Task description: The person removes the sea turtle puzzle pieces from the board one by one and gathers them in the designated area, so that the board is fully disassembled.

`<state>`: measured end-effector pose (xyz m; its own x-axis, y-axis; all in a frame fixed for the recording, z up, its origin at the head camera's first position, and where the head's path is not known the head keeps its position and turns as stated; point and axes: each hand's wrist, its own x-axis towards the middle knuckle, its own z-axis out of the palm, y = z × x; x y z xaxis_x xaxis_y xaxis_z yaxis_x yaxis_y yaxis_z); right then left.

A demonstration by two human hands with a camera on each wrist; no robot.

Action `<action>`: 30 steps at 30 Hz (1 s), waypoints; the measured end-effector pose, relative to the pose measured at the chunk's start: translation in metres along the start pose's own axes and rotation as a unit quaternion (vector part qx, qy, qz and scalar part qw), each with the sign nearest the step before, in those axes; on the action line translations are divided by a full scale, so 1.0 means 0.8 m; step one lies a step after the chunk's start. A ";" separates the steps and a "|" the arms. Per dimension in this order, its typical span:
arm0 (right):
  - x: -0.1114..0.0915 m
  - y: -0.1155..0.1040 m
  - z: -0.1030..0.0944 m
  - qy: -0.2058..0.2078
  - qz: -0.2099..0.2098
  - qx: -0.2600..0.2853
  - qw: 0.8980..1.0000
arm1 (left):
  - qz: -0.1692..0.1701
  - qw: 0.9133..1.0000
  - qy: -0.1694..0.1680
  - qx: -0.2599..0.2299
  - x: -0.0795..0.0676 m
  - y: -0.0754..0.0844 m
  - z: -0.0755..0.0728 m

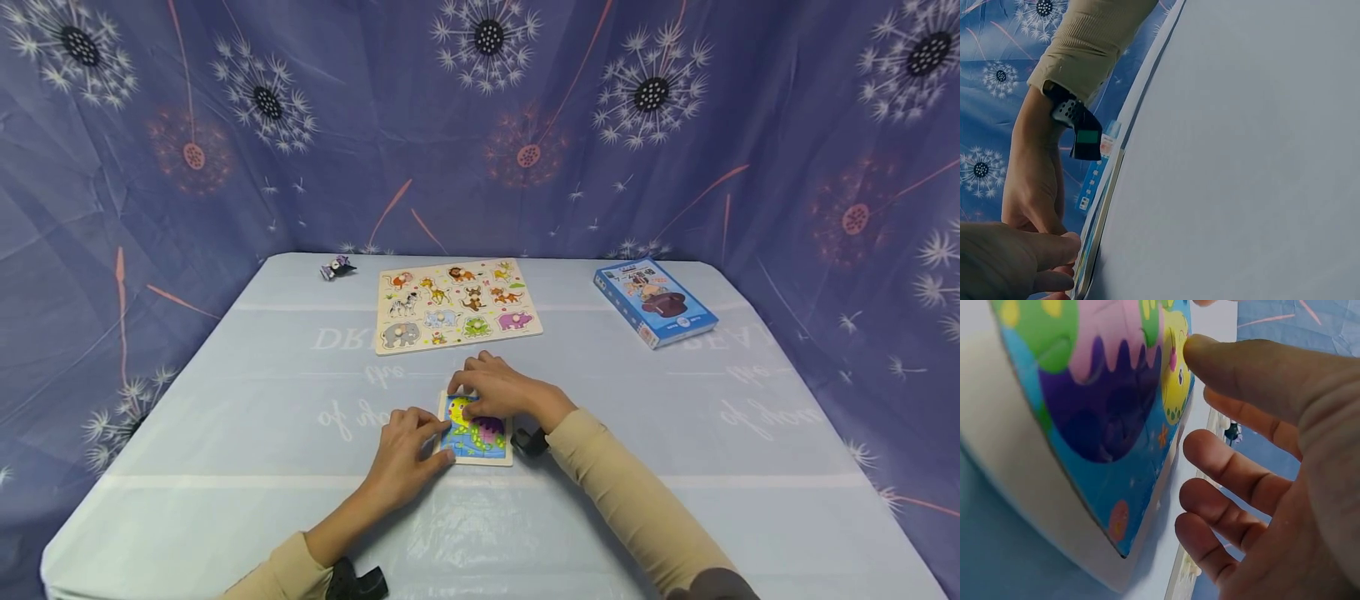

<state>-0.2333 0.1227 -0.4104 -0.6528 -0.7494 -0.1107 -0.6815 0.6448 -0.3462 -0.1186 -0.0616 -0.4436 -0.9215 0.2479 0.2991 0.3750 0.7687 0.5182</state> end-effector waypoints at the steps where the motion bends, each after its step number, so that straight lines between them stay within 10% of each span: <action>1: 0.001 0.000 0.000 -0.001 -0.004 -0.001 1.000 | 0.001 1.000 0.001 0.001 0.000 0.000 0.000; 30: 0.014 -0.001 -0.007 -0.029 -0.014 -0.015 0.999 | 0.002 1.000 0.012 0.023 -0.002 -0.001 0.006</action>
<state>-0.2419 0.1147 -0.4065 -0.6135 -0.7744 -0.1549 -0.7100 0.6267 -0.3211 -0.1176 -0.0597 -0.4484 -0.9168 0.2369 0.3215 0.3734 0.7938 0.4800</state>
